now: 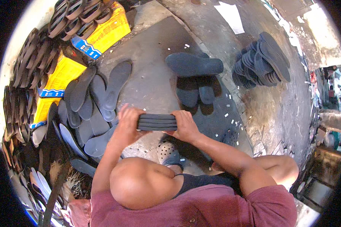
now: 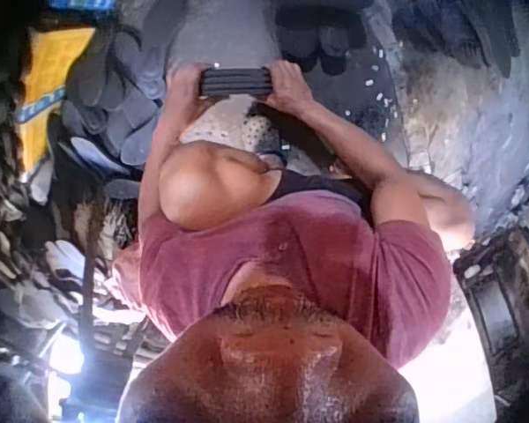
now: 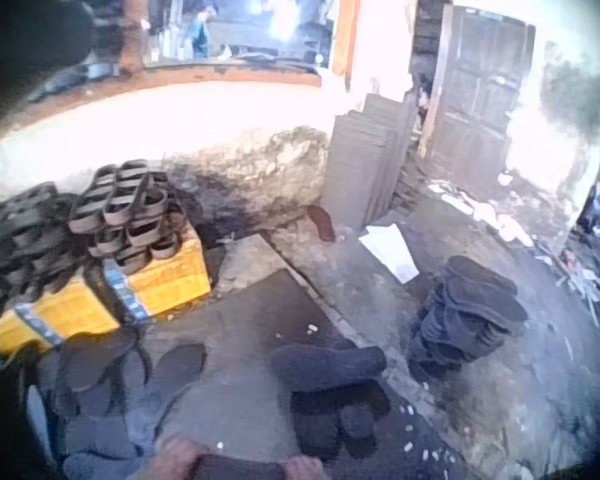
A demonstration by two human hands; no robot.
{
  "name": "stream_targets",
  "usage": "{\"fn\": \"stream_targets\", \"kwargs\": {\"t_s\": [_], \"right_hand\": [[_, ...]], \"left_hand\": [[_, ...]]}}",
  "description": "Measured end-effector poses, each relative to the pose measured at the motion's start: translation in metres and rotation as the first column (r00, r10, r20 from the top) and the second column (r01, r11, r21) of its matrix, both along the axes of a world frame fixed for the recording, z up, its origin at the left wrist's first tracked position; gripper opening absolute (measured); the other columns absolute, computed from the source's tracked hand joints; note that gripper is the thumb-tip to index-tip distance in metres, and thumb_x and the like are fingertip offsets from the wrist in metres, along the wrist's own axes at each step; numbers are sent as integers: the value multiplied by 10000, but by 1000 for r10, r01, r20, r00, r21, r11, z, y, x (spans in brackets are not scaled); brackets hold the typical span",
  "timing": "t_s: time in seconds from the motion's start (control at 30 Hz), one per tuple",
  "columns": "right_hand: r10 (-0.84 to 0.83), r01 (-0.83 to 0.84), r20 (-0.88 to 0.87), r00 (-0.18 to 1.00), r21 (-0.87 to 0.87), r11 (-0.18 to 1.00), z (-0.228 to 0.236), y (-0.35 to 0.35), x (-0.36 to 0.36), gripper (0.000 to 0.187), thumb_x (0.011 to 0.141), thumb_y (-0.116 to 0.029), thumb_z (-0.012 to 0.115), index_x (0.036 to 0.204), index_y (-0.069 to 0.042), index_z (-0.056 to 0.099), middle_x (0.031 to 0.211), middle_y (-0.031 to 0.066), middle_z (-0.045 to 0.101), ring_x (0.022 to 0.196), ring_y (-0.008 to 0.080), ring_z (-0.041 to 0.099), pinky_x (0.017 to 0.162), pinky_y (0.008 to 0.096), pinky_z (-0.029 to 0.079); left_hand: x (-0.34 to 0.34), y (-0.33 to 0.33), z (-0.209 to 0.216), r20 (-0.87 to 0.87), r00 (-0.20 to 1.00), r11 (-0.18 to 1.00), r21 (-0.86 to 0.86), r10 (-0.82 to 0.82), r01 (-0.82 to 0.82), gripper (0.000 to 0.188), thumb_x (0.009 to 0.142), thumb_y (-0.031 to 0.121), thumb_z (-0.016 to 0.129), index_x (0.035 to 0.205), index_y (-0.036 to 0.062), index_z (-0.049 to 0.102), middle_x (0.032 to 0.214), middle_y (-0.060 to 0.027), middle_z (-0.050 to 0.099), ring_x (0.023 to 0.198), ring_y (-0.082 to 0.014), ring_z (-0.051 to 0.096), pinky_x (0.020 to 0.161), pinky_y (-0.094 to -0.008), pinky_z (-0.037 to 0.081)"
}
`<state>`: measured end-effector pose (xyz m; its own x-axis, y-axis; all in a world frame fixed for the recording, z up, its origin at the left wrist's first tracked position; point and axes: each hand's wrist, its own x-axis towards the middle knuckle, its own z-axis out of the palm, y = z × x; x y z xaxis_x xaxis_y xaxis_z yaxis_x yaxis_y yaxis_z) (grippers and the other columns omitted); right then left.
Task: The person sits on the floor and repeatedly picks up pairs of black shoe soles, aligns them, and stacks them into a pile. The person then stands, moves to a press machine, and places a pair of sandals on the machine's platform.
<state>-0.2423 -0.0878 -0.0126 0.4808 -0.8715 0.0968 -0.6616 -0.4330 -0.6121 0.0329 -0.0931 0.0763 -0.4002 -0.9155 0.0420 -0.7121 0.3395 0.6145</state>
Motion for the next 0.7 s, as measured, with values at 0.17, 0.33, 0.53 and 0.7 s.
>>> {"fn": "stream_targets", "kwargs": {"t_s": [0.17,0.33,0.53,0.7], "right_hand": [[69,-66,-261,963,21,998,-12,-7,12,779,675,-422,909,1251,-25,567,1205,188,620,1141,391,583,1005,491,440],[-221,54,241,945,552,832,39,-19,21,896,712,-408,929,1395,-33,486,1264,149,622,1275,338,555,1105,469,403],[-476,-12,640,604,604,797,51,-61,-10,1006,768,-330,925,1548,-51,354,1465,130,506,1394,242,465,1150,395,398],[-258,-44,353,899,660,750,76,-112,-98,697,834,-396,856,1371,-35,595,1281,141,682,1193,254,639,1047,392,486]], "left_hand": [[16,12,-91,227,973,974,226,-32,-21,777,664,153,952,1293,60,506,1261,-137,608,1227,-334,587,1159,-479,371],[-17,-18,-6,-665,534,820,565,522,-98,732,733,186,918,1324,27,516,1225,-64,610,1186,-181,580,1090,-382,428],[-72,-74,23,-232,910,832,525,345,-181,831,667,354,951,1272,-35,536,1184,-246,670,1118,-325,654,973,-404,504],[-108,-111,-3,-226,974,718,678,-3,159,930,696,459,942,1366,-20,511,1290,-251,650,1227,-348,617,1031,-415,477]]}}
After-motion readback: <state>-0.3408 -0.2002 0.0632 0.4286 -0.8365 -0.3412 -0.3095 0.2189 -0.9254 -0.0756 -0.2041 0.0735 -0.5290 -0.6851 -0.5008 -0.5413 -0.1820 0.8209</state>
